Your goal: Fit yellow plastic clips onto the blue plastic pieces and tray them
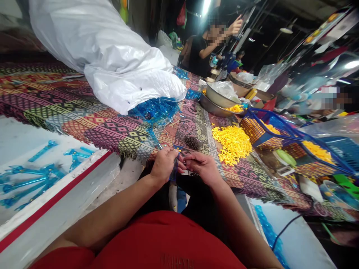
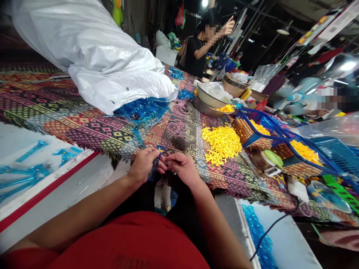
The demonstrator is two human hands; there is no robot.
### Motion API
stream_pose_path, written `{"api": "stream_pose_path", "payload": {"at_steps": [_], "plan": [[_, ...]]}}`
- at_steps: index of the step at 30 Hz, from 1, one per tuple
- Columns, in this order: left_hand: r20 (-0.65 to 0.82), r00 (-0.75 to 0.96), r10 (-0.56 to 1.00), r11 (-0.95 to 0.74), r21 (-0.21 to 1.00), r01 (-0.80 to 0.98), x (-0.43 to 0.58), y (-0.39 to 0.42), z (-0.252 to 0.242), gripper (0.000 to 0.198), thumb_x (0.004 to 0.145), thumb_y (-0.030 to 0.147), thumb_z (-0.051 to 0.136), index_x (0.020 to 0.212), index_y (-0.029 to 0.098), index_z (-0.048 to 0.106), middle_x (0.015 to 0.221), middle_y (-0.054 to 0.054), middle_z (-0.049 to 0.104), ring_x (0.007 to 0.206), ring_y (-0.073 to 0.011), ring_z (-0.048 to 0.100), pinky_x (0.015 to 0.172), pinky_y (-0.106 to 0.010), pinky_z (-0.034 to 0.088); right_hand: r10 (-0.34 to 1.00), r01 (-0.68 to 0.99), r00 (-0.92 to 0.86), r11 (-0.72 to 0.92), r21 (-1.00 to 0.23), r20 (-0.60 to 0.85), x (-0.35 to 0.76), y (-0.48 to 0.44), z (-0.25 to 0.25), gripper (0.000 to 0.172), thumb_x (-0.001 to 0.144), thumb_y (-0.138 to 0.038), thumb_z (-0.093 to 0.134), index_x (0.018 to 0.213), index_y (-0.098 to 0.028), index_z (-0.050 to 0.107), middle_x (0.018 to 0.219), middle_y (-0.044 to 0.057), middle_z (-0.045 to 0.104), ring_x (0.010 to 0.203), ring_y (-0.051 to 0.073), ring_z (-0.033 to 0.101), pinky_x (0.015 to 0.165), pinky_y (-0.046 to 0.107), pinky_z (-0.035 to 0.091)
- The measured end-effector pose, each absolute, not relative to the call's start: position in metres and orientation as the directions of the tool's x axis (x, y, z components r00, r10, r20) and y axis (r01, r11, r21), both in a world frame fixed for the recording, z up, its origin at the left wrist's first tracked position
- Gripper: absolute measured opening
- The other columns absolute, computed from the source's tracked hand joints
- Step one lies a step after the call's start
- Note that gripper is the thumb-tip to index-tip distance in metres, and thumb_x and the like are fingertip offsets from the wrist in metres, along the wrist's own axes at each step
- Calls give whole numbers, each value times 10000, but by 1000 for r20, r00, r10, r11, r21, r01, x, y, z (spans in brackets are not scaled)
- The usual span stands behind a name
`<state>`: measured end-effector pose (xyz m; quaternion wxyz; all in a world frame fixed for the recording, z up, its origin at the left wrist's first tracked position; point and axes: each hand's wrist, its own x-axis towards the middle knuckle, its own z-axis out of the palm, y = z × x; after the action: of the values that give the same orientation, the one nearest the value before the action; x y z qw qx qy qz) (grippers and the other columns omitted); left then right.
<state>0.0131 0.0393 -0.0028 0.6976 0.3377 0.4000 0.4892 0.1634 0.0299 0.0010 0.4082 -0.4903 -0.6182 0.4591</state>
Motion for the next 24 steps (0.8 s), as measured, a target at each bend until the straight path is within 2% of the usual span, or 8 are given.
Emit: {"api": "stream_pose_path", "payload": {"at_steps": [5, 9, 13, 16, 18, 21, 24], "plan": [[-259, 245, 934, 344, 836, -427, 13, 40, -4, 128, 771, 212, 448, 683, 129, 490, 508, -28, 597, 385, -159, 590, 357, -250, 478, 985, 269, -159, 104, -958, 62, 163, 26, 1, 107, 681, -243, 679, 779, -200, 685, 712, 0, 618, 572, 107, 530, 536, 244, 444], [-252, 243, 937, 337, 840, -424, 14, 39, -3, 111, 776, 223, 459, 709, 138, 483, 519, -10, 591, 383, -153, 583, 359, -260, 482, 985, 262, -143, 132, -956, 97, 164, 24, 0, 84, 708, -243, 662, 780, -200, 670, 715, 3, 616, 608, 119, 541, 571, 254, 452], [-219, 233, 947, 297, 874, -384, 13, 36, -4, 115, 773, 258, 478, 738, 149, 479, 559, 0, 583, 391, -141, 576, 372, -267, 489, 978, 268, -156, 174, -948, 136, 164, 22, -1, 103, 727, -265, 648, 808, -203, 666, 712, 3, 611, 595, 119, 540, 541, 249, 444], [-136, 212, 968, 184, 956, -226, 12, 33, -5, 132, 788, 291, 468, 743, 168, 480, 589, 7, 580, 391, -121, 555, 356, -230, 449, 977, 275, -166, 175, -945, 132, 164, 21, -1, 114, 752, -280, 626, 836, -207, 655, 688, 3, 607, 592, 126, 552, 534, 253, 450], [-76, 190, 979, 92, 993, -78, 10, 31, -6, 138, 804, 305, 456, 749, 182, 489, 594, 11, 574, 387, -109, 531, 353, -206, 403, 966, 321, -168, 240, -916, 194, 164, 20, 2, 96, 766, -261, 605, 829, -213, 659, 716, 13, 609, 636, 139, 568, 563, 265, 463], [33, 150, 988, -50, 992, 117, 9, 29, -5, 136, 814, 294, 462, 734, 194, 511, 561, 12, 549, 404, -104, 502, 408, -205, 365, 926, 445, -176, 378, -812, 334, 165, 19, 7, 108, 786, -218, 563, 816, -218, 667, 785, 27, 619, 740, 157, 582, 653, 289, 472], [147, 152, 977, -183, 948, 261, 9, 27, -5, 171, 822, 270, 463, 673, 199, 510, 528, 9, 514, 452, -117, 489, 495, -227, 354, 906, 548, -170, 414, -727, 388, 164, 17, 11, 112, 805, -202, 531, 832, -213, 640, 807, 28, 630, 767, 161, 586, 686, 294, 470]]}}
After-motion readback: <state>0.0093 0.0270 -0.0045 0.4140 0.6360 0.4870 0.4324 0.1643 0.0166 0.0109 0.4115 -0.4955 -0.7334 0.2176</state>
